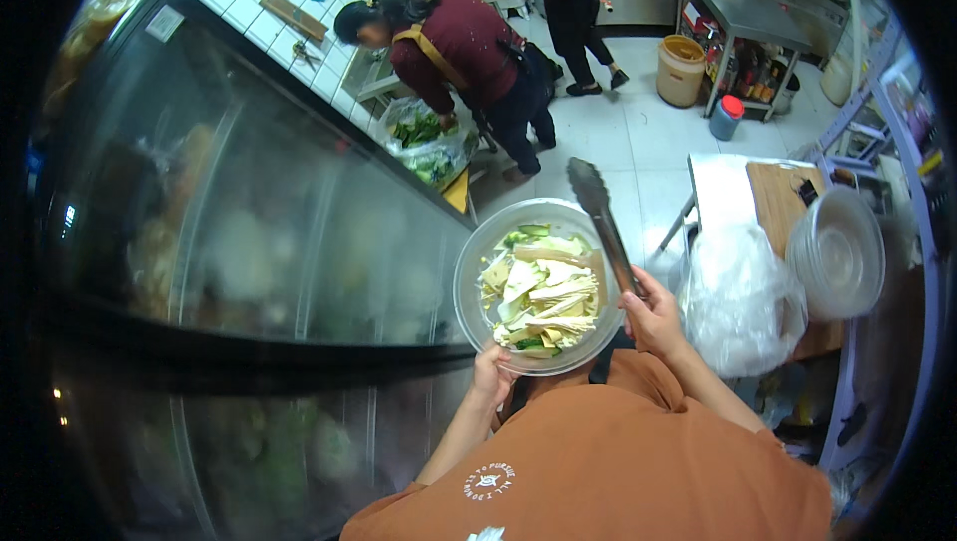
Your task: The person uses tongs to pick various vegetables from a refrigerated display case and places them into a clear plastic bowl. The person then carries the bowl to a scale, weighs it, and returns to the display to add more vegetables before moving to a sink area.
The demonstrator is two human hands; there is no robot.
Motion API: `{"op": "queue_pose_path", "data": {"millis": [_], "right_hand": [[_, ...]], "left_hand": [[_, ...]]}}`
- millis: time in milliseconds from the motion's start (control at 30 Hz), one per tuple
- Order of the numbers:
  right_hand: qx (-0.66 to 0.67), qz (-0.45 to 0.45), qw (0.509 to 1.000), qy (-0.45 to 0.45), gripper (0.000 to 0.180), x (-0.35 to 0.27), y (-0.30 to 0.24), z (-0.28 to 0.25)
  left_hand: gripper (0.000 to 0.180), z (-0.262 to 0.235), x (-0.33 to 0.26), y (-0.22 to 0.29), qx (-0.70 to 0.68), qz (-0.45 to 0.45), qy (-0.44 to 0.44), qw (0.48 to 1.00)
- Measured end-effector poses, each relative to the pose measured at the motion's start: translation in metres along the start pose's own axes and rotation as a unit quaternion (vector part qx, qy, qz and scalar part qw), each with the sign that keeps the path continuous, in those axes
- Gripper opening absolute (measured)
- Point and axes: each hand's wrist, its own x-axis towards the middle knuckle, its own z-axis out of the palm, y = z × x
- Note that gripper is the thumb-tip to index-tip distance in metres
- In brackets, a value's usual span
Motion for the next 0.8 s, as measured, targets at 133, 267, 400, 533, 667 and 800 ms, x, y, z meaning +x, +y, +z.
{"op": "queue_pose_path", "data": {"millis": [133,267,400,533,667,800], "right_hand": [[-0.001,-0.054,0.995,0.080,0.061,0.073,-0.045,-0.080],[0.044,-0.090,0.981,0.165,0.060,0.170,-0.050,-0.143],[0.046,-0.098,0.974,0.199,0.055,0.282,-0.063,-0.208],[0.041,-0.088,0.978,0.184,0.057,0.400,-0.106,-0.255],[0.002,-0.106,0.985,0.139,0.060,0.530,-0.172,-0.286],[-0.019,-0.147,0.988,0.038,0.060,0.659,-0.219,-0.281]], "left_hand": [[0.052,0.108,0.091,0.062,0.096,-0.031,0.014,0.995],[0.054,0.191,0.196,0.103,0.109,-0.050,-0.035,0.992],[0.057,0.260,0.311,0.114,0.097,-0.055,-0.079,0.991],[0.060,0.316,0.407,0.131,0.109,-0.085,-0.043,0.989],[0.068,0.363,0.486,0.152,0.068,-0.086,-0.080,0.991],[0.067,0.389,0.557,0.174,0.025,-0.045,-0.056,0.997]]}}
